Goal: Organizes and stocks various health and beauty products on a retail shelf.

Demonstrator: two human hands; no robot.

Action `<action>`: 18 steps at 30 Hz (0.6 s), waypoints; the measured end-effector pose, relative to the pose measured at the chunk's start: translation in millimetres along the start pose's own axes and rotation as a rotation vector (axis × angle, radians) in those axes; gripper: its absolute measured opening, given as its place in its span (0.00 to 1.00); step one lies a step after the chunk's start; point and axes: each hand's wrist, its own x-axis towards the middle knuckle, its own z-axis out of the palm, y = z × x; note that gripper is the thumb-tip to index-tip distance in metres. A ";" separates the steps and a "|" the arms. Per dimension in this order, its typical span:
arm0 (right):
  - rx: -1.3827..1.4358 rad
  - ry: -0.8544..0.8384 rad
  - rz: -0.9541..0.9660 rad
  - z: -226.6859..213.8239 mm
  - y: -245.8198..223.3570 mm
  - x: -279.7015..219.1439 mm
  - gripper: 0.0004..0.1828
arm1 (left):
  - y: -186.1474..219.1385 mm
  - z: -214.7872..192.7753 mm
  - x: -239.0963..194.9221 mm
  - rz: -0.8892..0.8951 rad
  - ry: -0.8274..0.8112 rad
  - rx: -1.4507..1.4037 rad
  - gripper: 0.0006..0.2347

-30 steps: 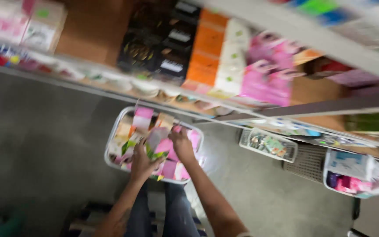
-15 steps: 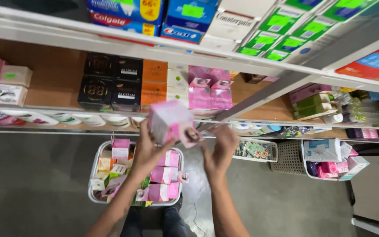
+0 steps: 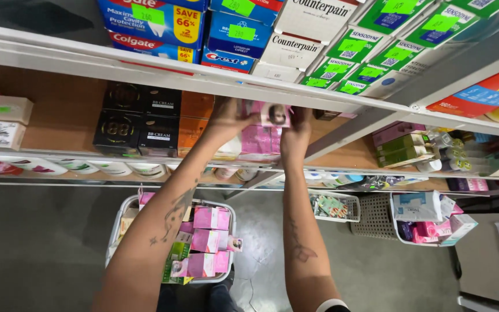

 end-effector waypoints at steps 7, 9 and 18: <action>0.011 0.069 -0.041 7.7 -7.9 16.7 0.30 | -3.6 -1.4 7.2 -0.115 -0.008 -0.140 0.28; -0.001 0.070 -0.001 6.2 -3.0 16.6 0.25 | 5.0 -7.3 9.2 -0.147 -0.036 -0.195 0.24; -0.207 0.046 -0.009 -12.8 82.2 33.6 0.13 | -15.8 5.4 13.8 -0.305 -0.105 -0.269 0.08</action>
